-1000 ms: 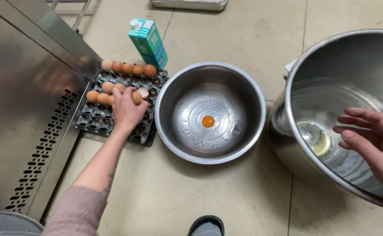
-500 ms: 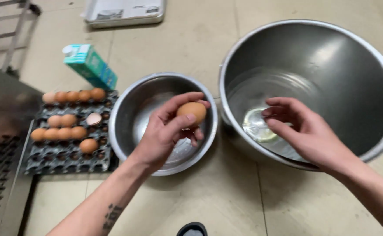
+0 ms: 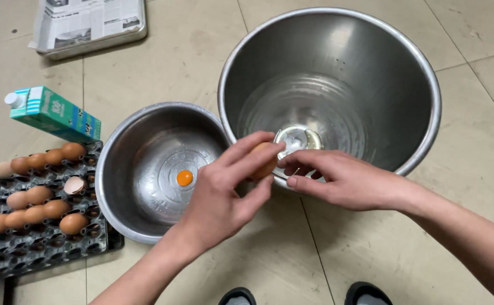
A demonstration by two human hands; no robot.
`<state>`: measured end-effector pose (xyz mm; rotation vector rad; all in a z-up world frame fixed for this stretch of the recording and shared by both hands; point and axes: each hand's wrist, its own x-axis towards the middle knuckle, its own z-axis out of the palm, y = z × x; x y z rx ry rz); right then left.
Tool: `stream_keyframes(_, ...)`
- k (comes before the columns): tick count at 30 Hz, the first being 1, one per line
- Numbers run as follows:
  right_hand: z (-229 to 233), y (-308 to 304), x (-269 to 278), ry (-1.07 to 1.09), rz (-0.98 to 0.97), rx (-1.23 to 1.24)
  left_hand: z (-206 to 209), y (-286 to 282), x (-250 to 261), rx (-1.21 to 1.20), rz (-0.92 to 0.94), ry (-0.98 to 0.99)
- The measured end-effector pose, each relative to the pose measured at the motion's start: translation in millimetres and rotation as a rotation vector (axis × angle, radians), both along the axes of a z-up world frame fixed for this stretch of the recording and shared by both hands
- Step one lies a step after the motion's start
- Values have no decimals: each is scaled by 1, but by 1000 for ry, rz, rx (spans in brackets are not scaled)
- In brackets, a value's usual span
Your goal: Rinsing a large mixing bowl and then cracking multiple eggs to separate yolks from whites.
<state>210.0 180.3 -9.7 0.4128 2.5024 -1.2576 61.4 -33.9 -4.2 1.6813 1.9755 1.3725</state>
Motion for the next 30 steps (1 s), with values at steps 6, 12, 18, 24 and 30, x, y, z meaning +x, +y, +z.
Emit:
stream_keyframes(6,9,-3,-1,-8,18,-14,-15,2,2,-65,-77,409)
stream_keyframes(12,11,-4,-2,-5,28,-52,-16,2,9,-91,-18,472)
stream_keyframes(18,6,-2,0,-7,42,-21,-13,3,10,-167,-18,414)
stream_keyframes(24,10,-5,-2,-63,23,-11,-10,4,9,-153,-24,402)
stream_keyframes(30,7,-3,-1,-22,37,-27,-10,4,10,-169,-15,408)
